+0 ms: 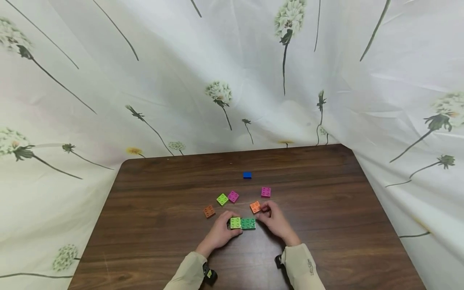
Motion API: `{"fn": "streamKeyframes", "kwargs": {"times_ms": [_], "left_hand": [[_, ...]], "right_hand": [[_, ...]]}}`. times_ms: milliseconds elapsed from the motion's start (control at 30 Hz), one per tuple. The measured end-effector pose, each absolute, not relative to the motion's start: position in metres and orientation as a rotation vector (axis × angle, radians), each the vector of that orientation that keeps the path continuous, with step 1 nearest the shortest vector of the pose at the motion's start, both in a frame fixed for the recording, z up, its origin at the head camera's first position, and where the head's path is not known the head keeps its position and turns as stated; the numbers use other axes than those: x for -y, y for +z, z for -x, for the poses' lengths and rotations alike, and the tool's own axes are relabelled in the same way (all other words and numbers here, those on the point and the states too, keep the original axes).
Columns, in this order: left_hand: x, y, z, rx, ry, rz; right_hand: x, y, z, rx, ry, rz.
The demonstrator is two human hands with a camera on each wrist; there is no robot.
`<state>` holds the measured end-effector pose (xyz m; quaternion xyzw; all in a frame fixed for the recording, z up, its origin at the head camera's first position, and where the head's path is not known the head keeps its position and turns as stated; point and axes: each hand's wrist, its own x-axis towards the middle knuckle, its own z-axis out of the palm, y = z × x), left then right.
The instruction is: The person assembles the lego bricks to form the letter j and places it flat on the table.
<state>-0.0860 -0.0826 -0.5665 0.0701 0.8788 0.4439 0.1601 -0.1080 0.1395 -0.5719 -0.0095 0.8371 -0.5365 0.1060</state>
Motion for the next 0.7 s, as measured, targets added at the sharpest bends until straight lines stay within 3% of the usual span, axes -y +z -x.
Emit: {"fn": "streamKeyframes", "kwargs": {"times_ms": [700], "left_hand": [[0.0823, -0.5695, 0.0864, -2.5, 1.275, -0.211]], "right_hand": [[-0.1307, -0.5677, 0.115, -2.674, -1.247, 0.417]]}}
